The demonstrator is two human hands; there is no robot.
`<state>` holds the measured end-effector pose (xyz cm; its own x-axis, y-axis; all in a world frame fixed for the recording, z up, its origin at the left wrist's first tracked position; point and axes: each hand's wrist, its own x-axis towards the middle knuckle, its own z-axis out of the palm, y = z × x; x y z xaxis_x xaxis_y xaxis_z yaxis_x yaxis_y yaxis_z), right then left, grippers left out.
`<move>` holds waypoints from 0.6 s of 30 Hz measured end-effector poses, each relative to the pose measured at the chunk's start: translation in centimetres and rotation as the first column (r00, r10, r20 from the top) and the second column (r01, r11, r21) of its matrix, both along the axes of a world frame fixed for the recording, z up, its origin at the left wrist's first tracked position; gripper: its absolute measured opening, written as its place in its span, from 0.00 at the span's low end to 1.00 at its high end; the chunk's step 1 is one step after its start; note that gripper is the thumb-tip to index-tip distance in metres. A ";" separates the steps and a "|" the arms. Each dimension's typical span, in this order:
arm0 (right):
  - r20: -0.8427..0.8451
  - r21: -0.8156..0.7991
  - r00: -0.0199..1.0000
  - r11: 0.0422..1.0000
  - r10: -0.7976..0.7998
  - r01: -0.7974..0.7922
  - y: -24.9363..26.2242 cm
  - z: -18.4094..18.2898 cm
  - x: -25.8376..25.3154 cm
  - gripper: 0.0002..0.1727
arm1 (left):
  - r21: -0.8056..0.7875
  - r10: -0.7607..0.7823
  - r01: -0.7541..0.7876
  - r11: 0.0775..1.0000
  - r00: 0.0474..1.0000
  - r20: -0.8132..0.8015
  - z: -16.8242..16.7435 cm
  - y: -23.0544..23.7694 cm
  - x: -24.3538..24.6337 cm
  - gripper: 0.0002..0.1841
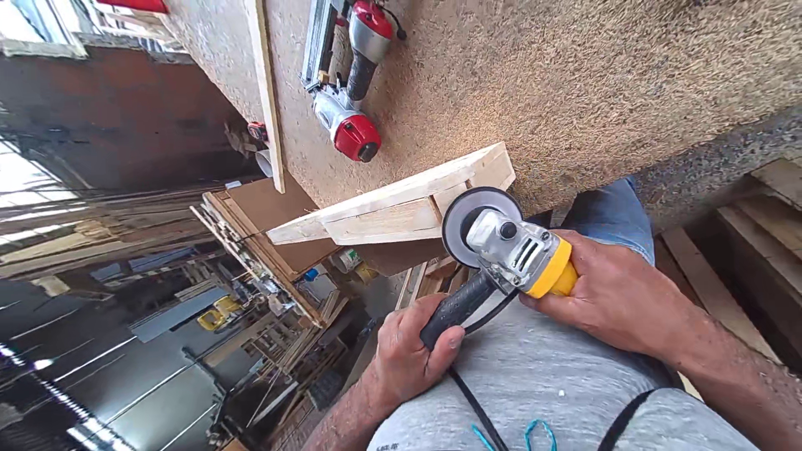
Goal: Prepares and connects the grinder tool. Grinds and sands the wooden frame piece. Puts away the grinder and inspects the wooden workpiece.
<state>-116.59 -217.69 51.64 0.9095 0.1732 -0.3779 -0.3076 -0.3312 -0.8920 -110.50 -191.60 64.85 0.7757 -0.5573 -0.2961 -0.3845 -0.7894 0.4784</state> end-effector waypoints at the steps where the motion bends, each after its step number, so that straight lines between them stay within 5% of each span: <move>1: -0.023 0.011 1.000 1.000 -0.011 0.011 -0.3 -0.5 -0.2 0.41 | -0.011 0.007 -0.007 1.000 1.000 -0.012 -0.6 -0.5 0.1 0.28; 8: -0.249 0.146 0.960 0.975 -0.125 0.165 -3.1 -7.1 -2.4 0.41 | 0.094 0.031 -0.018 0.995 0.991 -0.132 -5.5 -6.6 1.8 0.24; 14: -0.088 0.105 0.995 0.993 -0.050 0.059 -1.0 -0.3 -0.7 0.41 | -0.003 -0.004 0.004 1.000 1.000 -0.015 0.8 -2.2 0.3 0.27; 18: -0.097 0.108 0.995 0.994 0.020 -0.010 -0.3 -0.4 1.4 0.40 | -0.008 0.089 -0.089 0.996 0.996 0.021 0.8 -1.7 0.7 0.26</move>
